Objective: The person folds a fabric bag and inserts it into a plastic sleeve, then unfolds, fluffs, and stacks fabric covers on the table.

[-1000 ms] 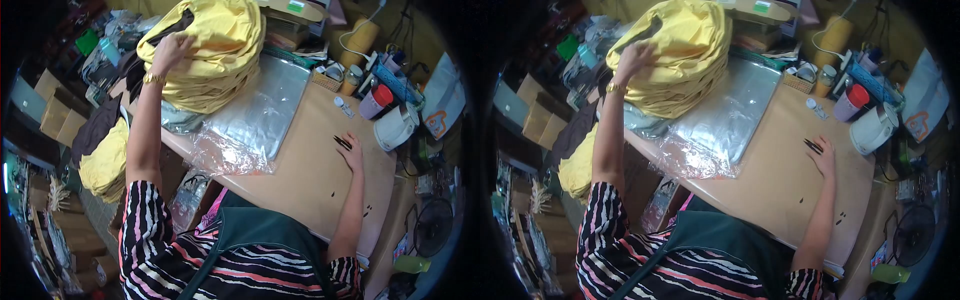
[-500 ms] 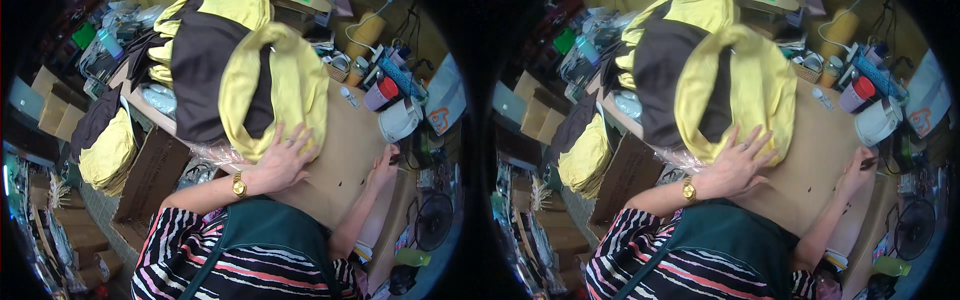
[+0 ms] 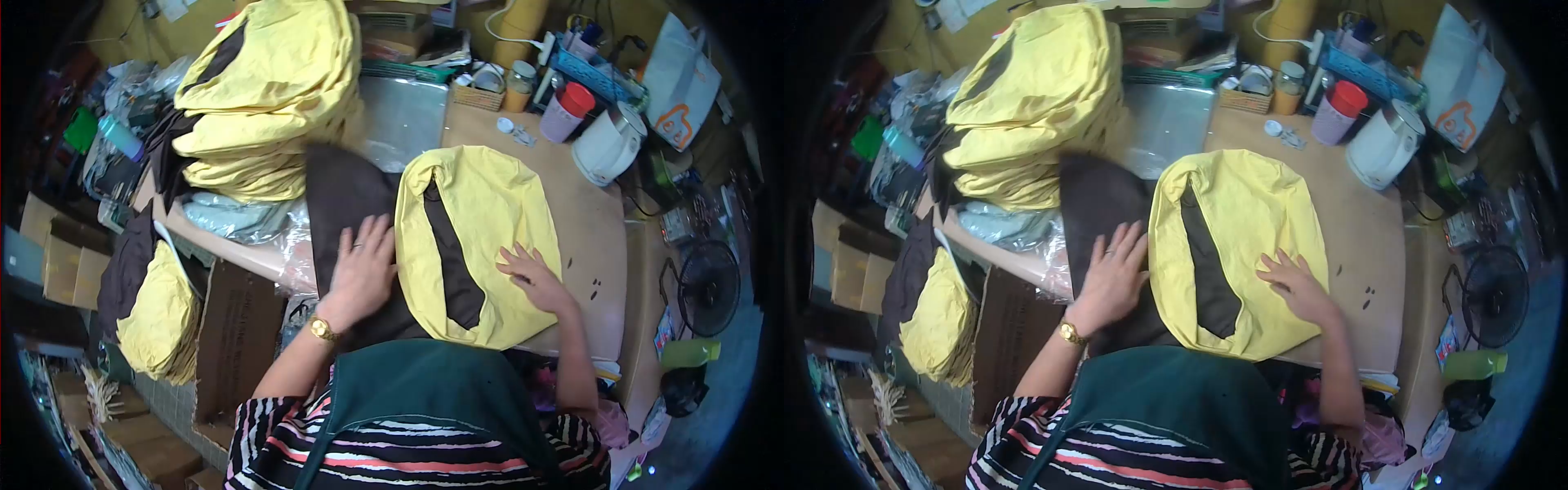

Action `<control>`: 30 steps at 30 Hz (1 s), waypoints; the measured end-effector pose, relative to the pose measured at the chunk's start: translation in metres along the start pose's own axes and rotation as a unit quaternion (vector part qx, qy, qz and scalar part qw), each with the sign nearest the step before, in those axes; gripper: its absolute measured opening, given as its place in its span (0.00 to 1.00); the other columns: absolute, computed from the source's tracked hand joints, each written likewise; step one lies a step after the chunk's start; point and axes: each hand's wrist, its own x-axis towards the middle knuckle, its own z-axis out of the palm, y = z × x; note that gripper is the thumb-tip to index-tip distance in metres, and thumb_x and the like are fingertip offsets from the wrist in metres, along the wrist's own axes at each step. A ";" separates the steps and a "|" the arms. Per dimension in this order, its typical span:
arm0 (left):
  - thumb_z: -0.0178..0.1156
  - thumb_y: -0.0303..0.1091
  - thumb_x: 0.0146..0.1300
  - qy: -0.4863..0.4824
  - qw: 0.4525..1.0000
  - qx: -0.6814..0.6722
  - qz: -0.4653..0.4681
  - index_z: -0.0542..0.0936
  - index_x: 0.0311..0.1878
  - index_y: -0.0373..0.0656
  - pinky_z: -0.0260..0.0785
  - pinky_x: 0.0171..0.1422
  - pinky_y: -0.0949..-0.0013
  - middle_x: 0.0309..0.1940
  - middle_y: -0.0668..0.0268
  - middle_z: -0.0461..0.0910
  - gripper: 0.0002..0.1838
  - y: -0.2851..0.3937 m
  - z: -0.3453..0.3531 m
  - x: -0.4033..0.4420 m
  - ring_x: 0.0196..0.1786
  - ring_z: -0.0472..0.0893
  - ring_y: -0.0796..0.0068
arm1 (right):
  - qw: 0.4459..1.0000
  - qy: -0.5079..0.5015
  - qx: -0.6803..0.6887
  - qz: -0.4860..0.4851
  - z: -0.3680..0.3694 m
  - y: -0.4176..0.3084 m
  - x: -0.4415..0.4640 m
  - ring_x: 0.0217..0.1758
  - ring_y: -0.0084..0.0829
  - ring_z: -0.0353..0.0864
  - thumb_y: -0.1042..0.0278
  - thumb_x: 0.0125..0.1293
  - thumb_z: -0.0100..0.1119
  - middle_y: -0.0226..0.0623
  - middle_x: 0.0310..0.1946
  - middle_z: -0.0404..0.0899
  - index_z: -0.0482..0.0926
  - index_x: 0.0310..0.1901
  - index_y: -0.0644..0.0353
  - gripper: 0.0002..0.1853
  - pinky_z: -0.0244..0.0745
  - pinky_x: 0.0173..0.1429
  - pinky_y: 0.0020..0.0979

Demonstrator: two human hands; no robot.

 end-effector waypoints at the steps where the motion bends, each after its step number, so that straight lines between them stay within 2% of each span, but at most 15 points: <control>1: 0.64 0.41 0.58 -0.044 0.998 0.051 -0.022 0.71 0.65 0.39 0.48 0.75 0.41 0.71 0.48 0.61 0.32 -0.004 0.004 -0.005 0.76 0.56 0.49 | 0.997 -0.047 0.037 0.038 -0.007 0.003 -0.009 0.77 0.45 0.54 0.75 0.68 0.50 0.34 0.69 0.68 0.74 0.62 0.52 0.21 0.41 0.78 0.56; 2: 0.64 0.45 0.59 -0.099 0.994 0.053 -0.014 0.68 0.67 0.37 0.43 0.77 0.39 0.73 0.48 0.58 0.35 -0.006 0.008 -0.007 0.78 0.52 0.50 | 0.996 0.063 -0.052 0.047 -0.006 0.000 -0.011 0.67 0.42 0.71 0.73 0.69 0.50 0.40 0.59 0.78 0.75 0.56 0.58 0.15 0.58 0.72 0.50; 3: 0.64 0.45 0.59 -0.099 0.994 0.053 -0.003 0.68 0.67 0.37 0.43 0.77 0.39 0.73 0.48 0.58 0.35 -0.004 0.012 -0.002 0.78 0.52 0.50 | 0.995 0.068 -0.051 0.056 -0.004 -0.006 -0.005 0.67 0.42 0.71 0.73 0.69 0.50 0.40 0.59 0.78 0.75 0.56 0.58 0.15 0.58 0.72 0.50; 5: 0.64 0.47 0.59 -0.035 0.999 -0.014 0.023 0.67 0.68 0.37 0.42 0.77 0.38 0.73 0.47 0.57 0.37 0.015 0.015 0.009 0.78 0.52 0.49 | 0.932 0.162 0.253 0.202 -0.003 -0.057 0.022 0.49 0.35 0.80 0.70 0.67 0.56 0.42 0.46 0.82 0.76 0.51 0.63 0.12 0.72 0.56 0.39; 7: 0.58 0.50 0.62 -0.008 0.997 -0.066 0.031 0.59 0.72 0.36 0.40 0.76 0.36 0.74 0.47 0.53 0.41 0.025 0.035 0.022 0.78 0.50 0.47 | 0.949 0.146 0.213 0.183 0.019 -0.095 0.038 0.37 0.29 0.77 0.67 0.64 0.63 0.41 0.38 0.81 0.73 0.50 0.64 0.17 0.72 0.43 0.32; 10: 0.52 0.53 0.64 -0.039 0.997 -0.039 0.059 0.59 0.73 0.39 0.35 0.75 0.30 0.75 0.48 0.50 0.40 0.026 0.063 0.021 0.78 0.47 0.45 | 0.943 0.105 0.307 0.076 0.048 -0.088 0.048 0.37 0.36 0.80 0.66 0.60 0.66 0.39 0.34 0.81 0.72 0.53 0.59 0.21 0.72 0.41 0.36; 12: 0.55 0.56 0.63 -0.061 0.994 -0.043 0.074 0.62 0.73 0.43 0.36 0.76 0.34 0.76 0.51 0.50 0.40 0.021 0.053 0.016 0.79 0.47 0.49 | 0.936 0.145 0.320 0.002 0.035 -0.073 0.042 0.34 0.25 0.76 0.70 0.60 0.65 0.28 0.31 0.77 0.71 0.53 0.56 0.20 0.71 0.38 0.31; 13: 0.56 0.57 0.63 -0.071 0.992 -0.062 0.079 0.63 0.72 0.43 0.37 0.77 0.36 0.76 0.52 0.50 0.40 0.017 0.043 0.013 0.79 0.48 0.51 | 0.865 0.191 0.454 0.093 0.021 -0.050 0.034 0.32 0.19 0.71 0.74 0.62 0.62 0.24 0.29 0.72 0.71 0.54 0.56 0.19 0.69 0.37 0.26; 17: 0.60 0.54 0.63 -0.099 0.992 -0.039 0.065 0.62 0.72 0.46 0.44 0.76 0.38 0.75 0.52 0.55 0.39 0.012 0.036 0.013 0.77 0.54 0.48 | 0.851 0.449 0.097 0.255 -0.048 0.027 -0.011 0.47 0.35 0.79 0.63 0.74 0.50 0.38 0.34 0.80 0.72 0.55 0.62 0.14 0.72 0.57 0.34; 20: 0.60 0.55 0.62 0.018 0.983 -0.160 0.083 0.61 0.73 0.51 0.46 0.72 0.32 0.72 0.49 0.59 0.39 0.063 0.010 0.045 0.76 0.54 0.47 | 0.857 0.343 0.333 0.194 -0.090 -0.035 -0.009 0.39 0.29 0.80 0.59 0.76 0.46 0.35 0.30 0.79 0.75 0.51 0.63 0.15 0.73 0.48 0.29; 24: 0.57 0.57 0.63 0.037 0.974 -0.114 0.190 0.61 0.73 0.49 0.41 0.75 0.35 0.73 0.51 0.57 0.39 0.103 0.077 0.050 0.77 0.52 0.51 | 0.883 0.012 0.468 -0.019 -0.017 -0.154 0.069 0.33 0.22 0.75 0.65 0.73 0.49 0.29 0.28 0.76 0.79 0.43 0.62 0.11 0.70 0.40 0.24; 25: 0.56 0.57 0.63 0.052 0.965 -0.103 0.235 0.61 0.73 0.46 0.40 0.76 0.37 0.73 0.51 0.57 0.40 0.109 0.093 0.048 0.77 0.53 0.52 | 0.888 -0.011 0.458 -0.035 0.006 -0.159 0.089 0.32 0.20 0.74 0.67 0.73 0.50 0.27 0.28 0.75 0.80 0.41 0.62 0.10 0.69 0.38 0.23; 26: 0.55 0.57 0.63 0.066 0.953 -0.092 0.280 0.61 0.73 0.43 0.39 0.77 0.39 0.73 0.52 0.57 0.40 0.113 0.100 0.045 0.77 0.53 0.53 | 0.918 0.086 0.383 -0.059 0.031 -0.137 0.108 0.33 0.24 0.75 0.64 0.72 0.51 0.29 0.30 0.77 0.80 0.40 0.63 0.11 0.71 0.41 0.27; 29: 0.53 0.58 0.65 -0.096 0.971 -0.114 0.188 0.58 0.74 0.40 0.39 0.79 0.45 0.75 0.52 0.54 0.42 0.092 0.071 0.030 0.78 0.51 0.53 | 0.928 0.157 0.314 0.124 0.056 -0.031 0.142 0.32 0.29 0.80 0.62 0.74 0.46 0.35 0.27 0.80 0.80 0.41 0.59 0.14 0.76 0.42 0.34; 30: 0.55 0.58 0.64 -0.105 0.973 -0.154 0.134 0.56 0.74 0.39 0.37 0.79 0.44 0.76 0.52 0.52 0.44 0.079 0.066 0.021 0.79 0.49 0.54 | 0.861 0.133 0.457 0.182 0.054 0.006 0.144 0.27 0.31 0.80 0.60 0.75 0.45 0.33 0.24 0.78 0.80 0.45 0.54 0.13 0.79 0.38 0.35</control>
